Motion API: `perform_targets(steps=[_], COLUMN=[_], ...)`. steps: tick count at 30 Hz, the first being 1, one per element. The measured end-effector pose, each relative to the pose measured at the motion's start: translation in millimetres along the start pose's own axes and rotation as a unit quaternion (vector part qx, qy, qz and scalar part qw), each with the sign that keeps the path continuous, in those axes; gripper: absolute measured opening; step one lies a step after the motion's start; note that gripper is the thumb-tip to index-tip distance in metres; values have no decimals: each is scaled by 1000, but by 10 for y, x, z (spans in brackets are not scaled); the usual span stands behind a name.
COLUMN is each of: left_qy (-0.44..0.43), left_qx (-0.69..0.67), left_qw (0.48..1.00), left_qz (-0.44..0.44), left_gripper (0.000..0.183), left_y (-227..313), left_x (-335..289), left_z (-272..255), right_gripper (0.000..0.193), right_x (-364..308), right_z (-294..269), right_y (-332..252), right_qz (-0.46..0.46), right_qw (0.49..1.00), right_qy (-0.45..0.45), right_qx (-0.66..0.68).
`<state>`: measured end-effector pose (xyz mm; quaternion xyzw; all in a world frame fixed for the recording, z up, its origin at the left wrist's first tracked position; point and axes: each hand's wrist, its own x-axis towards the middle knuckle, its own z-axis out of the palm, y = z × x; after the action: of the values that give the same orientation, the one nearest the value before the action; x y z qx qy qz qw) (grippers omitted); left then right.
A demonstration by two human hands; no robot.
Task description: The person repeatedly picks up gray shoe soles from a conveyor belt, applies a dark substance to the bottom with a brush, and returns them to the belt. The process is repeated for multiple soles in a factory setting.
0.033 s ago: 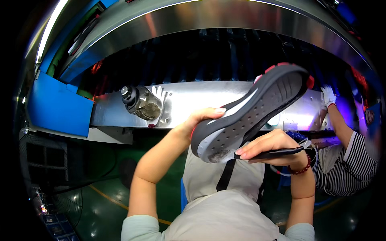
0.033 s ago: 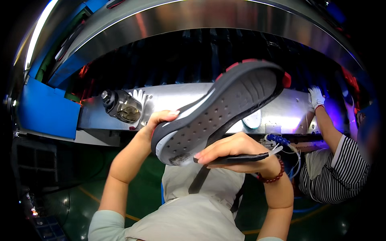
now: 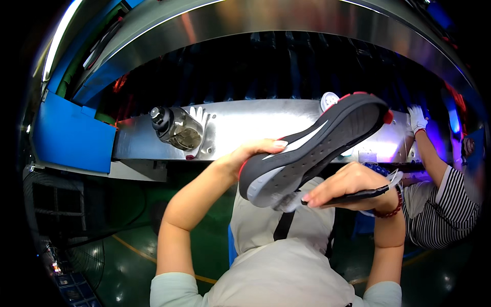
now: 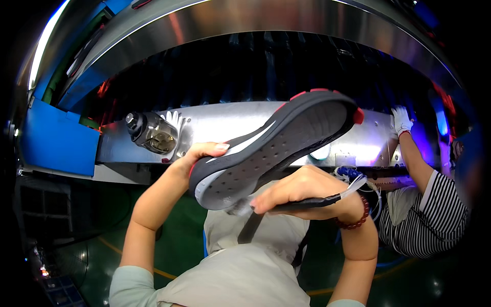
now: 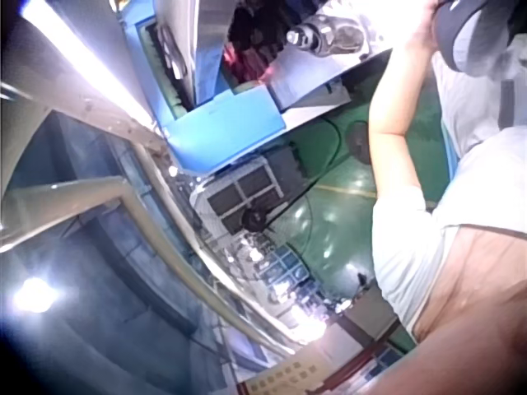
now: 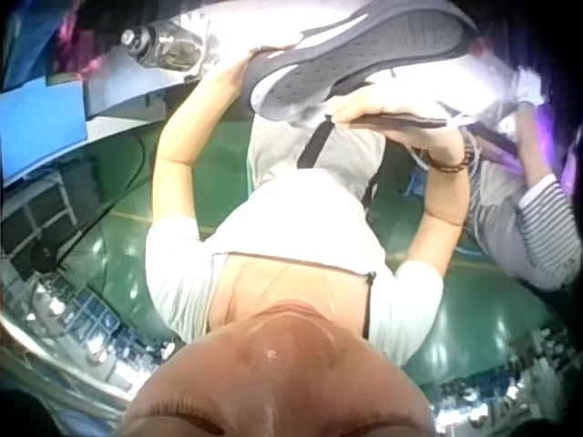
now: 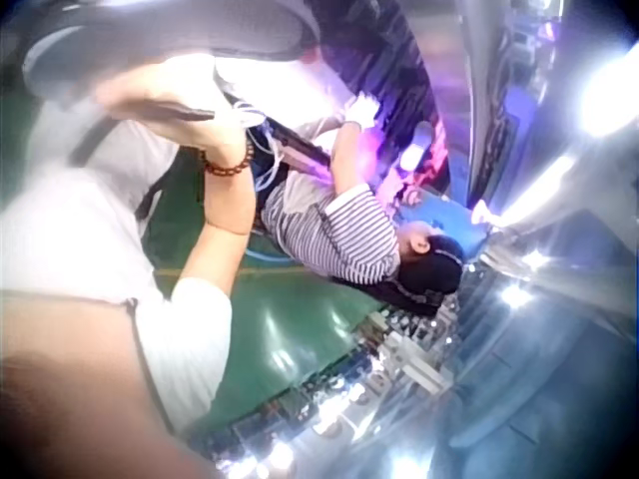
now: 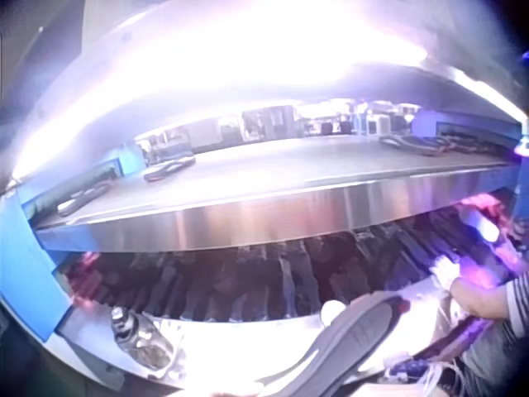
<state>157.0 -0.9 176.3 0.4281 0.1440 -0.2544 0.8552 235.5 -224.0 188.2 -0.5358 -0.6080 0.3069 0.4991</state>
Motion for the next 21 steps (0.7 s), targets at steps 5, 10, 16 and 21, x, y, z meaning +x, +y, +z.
perform_targets(steps=[5, 10, 16, 21], left_qy=[-14, -35, -10, 62], left_qx=[34, 36, 59, 18], left_qw=[996, 992, 991, 991], left_qz=[-82, -118, -120, -114], left_gripper=[50, 50, 51, 50], left_y=[-22, -70, -113, -73], left_x=[-6, -8, -83, -238], left_z=[-65, -132, -143, -219], right_gripper=[16, 15, 13, 14], right_x=[41, 7, -74, -159], right_z=[-107, -209, -200, -235], right_y=[15, -146, -27, -2], right_qz=[5, 24, 27, 17], right_qw=[1000, 984, 989, 999], right_qy=[-21, -122, -76, 30], right_qx=[-19, -130, -120, -24])
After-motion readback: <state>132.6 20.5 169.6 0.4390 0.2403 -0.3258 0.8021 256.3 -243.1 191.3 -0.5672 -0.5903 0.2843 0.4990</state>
